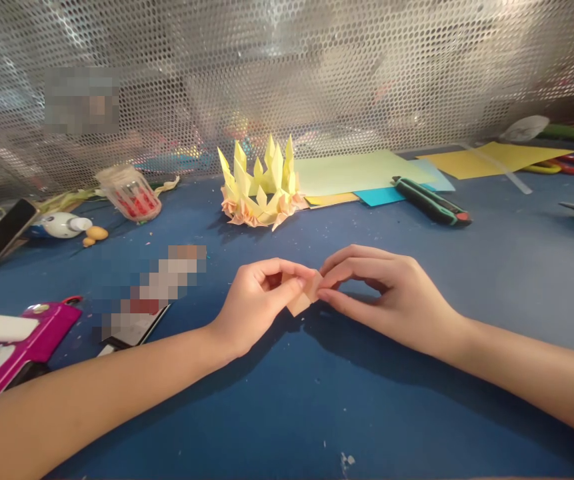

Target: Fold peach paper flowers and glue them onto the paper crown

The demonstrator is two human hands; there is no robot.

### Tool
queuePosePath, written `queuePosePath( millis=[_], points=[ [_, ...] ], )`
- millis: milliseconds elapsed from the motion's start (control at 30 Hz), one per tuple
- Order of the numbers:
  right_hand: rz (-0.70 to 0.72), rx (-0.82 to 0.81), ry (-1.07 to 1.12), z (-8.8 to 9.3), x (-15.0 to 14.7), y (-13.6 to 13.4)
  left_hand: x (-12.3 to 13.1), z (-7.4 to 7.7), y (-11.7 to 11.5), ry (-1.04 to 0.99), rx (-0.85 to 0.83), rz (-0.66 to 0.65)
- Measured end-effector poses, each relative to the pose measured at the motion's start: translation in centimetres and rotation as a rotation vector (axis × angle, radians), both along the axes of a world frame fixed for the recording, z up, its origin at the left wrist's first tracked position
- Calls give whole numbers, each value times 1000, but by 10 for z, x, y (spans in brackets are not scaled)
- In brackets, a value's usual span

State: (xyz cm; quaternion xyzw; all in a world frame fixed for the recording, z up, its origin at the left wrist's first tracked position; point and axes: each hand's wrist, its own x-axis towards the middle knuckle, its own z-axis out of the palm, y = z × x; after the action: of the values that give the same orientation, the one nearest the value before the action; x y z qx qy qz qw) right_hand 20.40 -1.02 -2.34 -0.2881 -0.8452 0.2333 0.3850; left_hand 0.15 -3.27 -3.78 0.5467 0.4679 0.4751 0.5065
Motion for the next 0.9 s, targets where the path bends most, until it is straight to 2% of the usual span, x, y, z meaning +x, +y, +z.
queuePosePath(
  millis=[167, 400, 633, 800, 900],
  points=[
    [13, -8, -7, -1, -1, 1, 0, 2, -1, -2, -18, -13],
    [17, -132, -10, -2, -1, 2, 0, 3, -1, 67, 49, -32],
    [-25, -96, -34, -3, 0, 2, 0, 5, -2, 67, 54, -70],
    [-44, -211, -30, -1, 0, 2, 1, 8, -3, 120, 56, -74],
    [-34, -270, -21, 0, 0, 3, 4, 9, -3, 66, 31, -71]
  ],
)
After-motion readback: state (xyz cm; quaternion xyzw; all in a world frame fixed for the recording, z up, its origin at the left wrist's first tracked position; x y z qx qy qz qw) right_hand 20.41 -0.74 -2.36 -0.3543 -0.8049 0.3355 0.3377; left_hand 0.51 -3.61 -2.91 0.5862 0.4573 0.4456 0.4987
